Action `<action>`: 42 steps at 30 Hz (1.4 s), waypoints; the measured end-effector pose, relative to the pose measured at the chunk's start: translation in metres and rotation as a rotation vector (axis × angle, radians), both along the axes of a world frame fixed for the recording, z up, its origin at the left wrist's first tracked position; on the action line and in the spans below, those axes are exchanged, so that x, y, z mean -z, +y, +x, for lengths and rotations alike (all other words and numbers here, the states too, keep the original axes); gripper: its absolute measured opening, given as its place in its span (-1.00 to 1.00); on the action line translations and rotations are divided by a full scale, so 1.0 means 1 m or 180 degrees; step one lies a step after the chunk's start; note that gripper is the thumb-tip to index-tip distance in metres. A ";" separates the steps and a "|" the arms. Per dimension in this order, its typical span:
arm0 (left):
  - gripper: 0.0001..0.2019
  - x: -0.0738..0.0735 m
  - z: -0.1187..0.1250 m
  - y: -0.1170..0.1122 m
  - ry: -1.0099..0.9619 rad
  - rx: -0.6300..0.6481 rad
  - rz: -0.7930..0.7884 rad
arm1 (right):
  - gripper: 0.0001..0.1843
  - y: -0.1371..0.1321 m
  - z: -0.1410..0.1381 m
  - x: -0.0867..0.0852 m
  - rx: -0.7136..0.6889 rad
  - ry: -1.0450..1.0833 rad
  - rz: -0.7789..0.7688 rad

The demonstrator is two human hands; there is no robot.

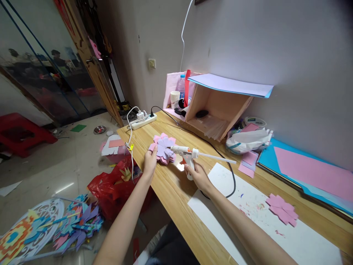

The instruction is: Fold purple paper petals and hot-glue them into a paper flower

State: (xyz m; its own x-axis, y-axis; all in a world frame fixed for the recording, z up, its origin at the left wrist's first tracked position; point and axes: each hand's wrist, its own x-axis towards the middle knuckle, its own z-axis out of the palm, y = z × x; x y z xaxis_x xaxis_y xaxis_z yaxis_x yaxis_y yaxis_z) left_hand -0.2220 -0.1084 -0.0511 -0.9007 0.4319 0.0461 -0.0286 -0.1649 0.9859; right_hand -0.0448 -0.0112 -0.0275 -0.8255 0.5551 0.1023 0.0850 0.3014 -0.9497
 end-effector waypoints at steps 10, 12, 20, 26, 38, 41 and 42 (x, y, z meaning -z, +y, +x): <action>-0.64 0.002 0.000 0.001 -0.0073 0.0131 0.0000 | -0.65 0.000 -0.001 0.006 0.0057 -0.0019 0.0055; -0.63 0.003 -0.001 0.001 -0.0069 0.0123 -0.0033 | -0.65 0.000 -0.001 0.006 0.0050 -0.0046 0.0060; -0.62 0.003 0.000 0.001 -0.0066 0.0157 -0.0043 | -0.66 -0.003 -0.002 0.003 -0.0057 -0.0114 0.0022; -0.61 0.001 0.001 0.001 -0.0010 0.0175 -0.0069 | -0.67 -0.003 -0.002 0.003 -0.0145 -0.0165 -0.0023; -0.61 0.000 0.001 0.000 -0.0036 0.0119 -0.0076 | -0.66 -0.003 -0.002 -0.003 -0.0054 -0.0165 0.0027; -0.61 0.002 -0.001 0.001 -0.0024 0.0085 -0.0052 | -0.65 -0.002 -0.001 -0.002 -0.0013 -0.0131 -0.0045; -0.61 0.002 -0.001 0.001 -0.0032 0.0081 -0.0042 | -0.64 -0.001 -0.001 -0.002 0.0012 -0.0124 -0.0065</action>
State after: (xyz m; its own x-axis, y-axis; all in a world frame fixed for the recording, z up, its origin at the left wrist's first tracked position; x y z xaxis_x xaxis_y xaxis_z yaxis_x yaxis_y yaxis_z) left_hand -0.2233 -0.1075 -0.0535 -0.8899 0.4551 0.0313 -0.0425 -0.1510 0.9876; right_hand -0.0461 -0.0126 -0.0258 -0.8265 0.5599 0.0587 0.1232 0.2817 -0.9516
